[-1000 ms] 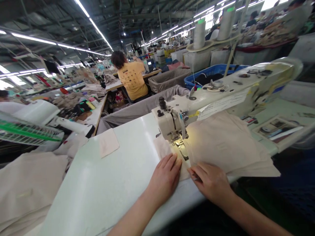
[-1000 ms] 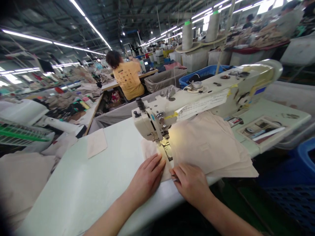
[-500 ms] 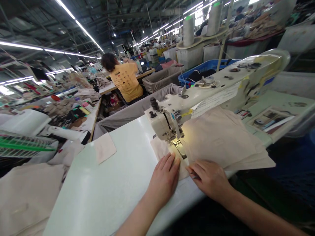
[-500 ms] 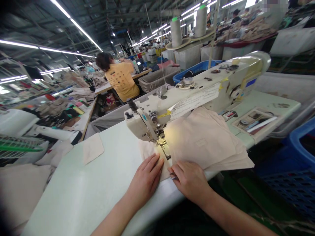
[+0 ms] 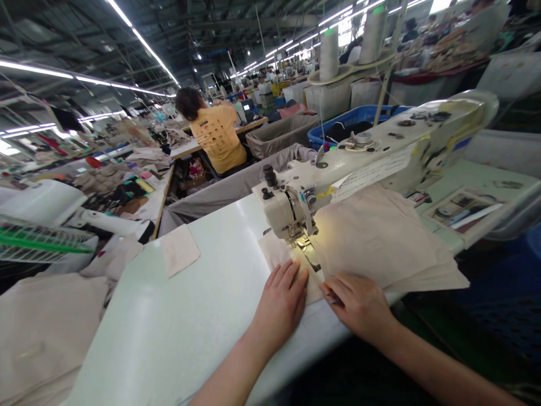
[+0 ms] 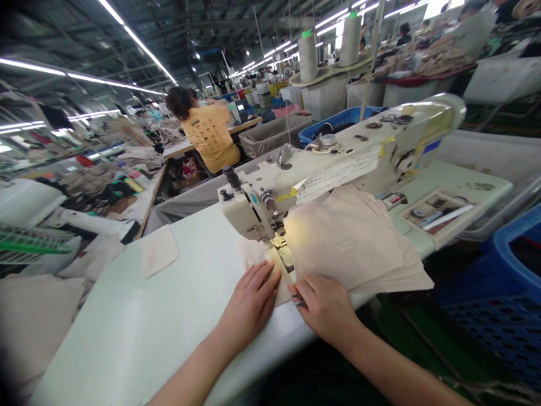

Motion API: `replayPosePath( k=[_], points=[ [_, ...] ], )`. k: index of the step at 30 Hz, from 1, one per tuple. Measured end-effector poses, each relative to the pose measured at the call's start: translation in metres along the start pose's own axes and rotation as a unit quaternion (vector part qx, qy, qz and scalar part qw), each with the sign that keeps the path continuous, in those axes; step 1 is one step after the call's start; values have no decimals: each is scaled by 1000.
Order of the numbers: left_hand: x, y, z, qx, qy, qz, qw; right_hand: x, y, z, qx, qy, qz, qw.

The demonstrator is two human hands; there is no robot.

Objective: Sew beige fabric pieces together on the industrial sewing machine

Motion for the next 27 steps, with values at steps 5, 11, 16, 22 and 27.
replayPosePath(
  k=[5,11,16,22,27],
  points=[
    [-6,-7,0,-18,62,-11,998,0,5,0,9,4,6,1000],
    [-10,-6,12,-44,81,10,996,5,13,7,46,22,-25,998],
    [-8,10,28,-36,90,12,995,6,9,8,25,15,-8,1000],
    [23,29,41,-14,73,-7,997,4,9,8,28,21,0,999],
    [30,22,43,-36,79,-38,995,2,9,7,36,32,5,999]
  ],
)
Point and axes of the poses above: each hand's wrist, its own z-axis away from the middle knuckle, its own y-axis out of the back of the hand, x = y × z, the point moved 4 cm from there along -z, towards the middle knuckle, and after that the axes turned 8 degrees about -x, right-handed, at the moved point
